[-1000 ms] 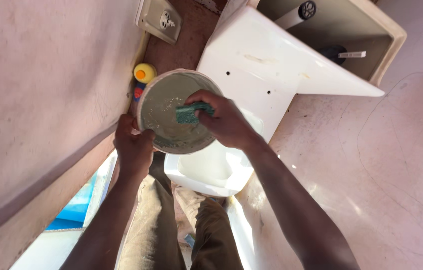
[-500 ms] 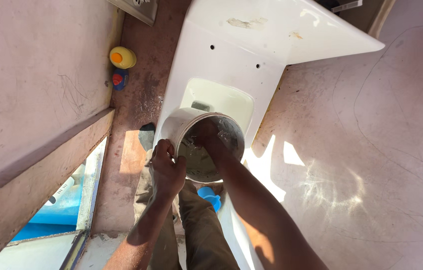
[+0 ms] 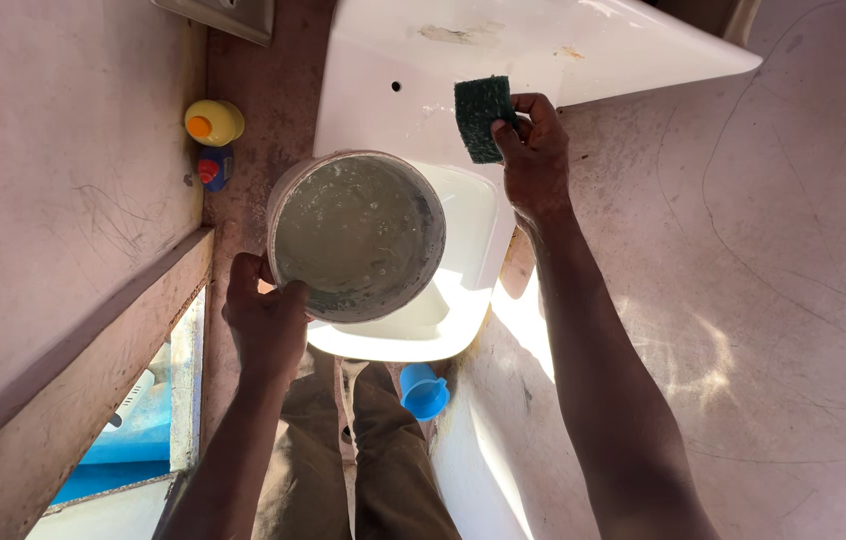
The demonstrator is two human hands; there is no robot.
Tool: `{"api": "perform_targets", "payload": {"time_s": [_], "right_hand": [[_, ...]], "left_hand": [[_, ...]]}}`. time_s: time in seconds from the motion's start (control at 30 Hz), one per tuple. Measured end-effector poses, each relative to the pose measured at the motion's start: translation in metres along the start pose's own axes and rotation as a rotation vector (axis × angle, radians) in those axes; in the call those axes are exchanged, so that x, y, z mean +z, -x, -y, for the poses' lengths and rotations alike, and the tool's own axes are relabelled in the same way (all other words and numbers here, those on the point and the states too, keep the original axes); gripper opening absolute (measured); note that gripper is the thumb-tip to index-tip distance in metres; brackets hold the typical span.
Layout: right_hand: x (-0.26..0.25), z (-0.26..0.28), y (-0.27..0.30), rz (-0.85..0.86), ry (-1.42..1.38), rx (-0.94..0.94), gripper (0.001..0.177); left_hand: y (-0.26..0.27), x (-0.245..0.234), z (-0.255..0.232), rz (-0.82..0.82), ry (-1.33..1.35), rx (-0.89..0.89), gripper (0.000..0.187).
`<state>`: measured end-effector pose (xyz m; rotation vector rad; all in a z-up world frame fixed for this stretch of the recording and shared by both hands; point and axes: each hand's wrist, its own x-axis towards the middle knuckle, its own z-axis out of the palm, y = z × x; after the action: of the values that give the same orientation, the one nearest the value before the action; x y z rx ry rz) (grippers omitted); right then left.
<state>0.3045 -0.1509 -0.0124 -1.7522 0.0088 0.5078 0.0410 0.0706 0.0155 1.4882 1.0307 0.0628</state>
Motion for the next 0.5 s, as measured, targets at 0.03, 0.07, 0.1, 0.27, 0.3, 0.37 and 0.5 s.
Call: {"api": "perform_targets", "payload": {"time_s": [0.03, 0.07, 0.1, 0.27, 0.3, 0.37, 0.5], "right_hand": [[-0.002, -0.006, -0.009, -0.025, -0.002, 0.046, 0.015], [-0.001, -0.013, -0.018, -0.050, -0.003, 0.091, 0.017], [0.001, -0.021, -0.026, -0.073, -0.007, 0.137, 0.018], [0.032, -0.080, -0.050, -0.176, 0.357, -0.070, 0.039], [0.046, -0.093, -0.051, -0.267, 0.636, -0.197, 0.047], [0.075, -0.113, -0.045, -0.163, 0.805, -0.344, 0.052], [0.133, -0.122, -0.047, 0.194, 1.101, -0.275, 0.070]], "left_hand": [[-0.004, -0.003, 0.003, 0.015, 0.050, 0.035, 0.023], [-0.007, -0.007, 0.007, 0.030, 0.099, 0.069, 0.024], [-0.011, -0.012, 0.012, 0.044, 0.148, 0.104, 0.025], [-0.018, -0.039, 0.039, -0.017, 0.194, -0.034, 0.027], [-0.015, -0.043, 0.046, -0.028, 0.199, -0.058, 0.028], [-0.012, -0.051, 0.058, -0.002, 0.248, -0.027, 0.026], [-0.017, -0.061, 0.077, -0.054, 0.188, -0.134, 0.028]]}}
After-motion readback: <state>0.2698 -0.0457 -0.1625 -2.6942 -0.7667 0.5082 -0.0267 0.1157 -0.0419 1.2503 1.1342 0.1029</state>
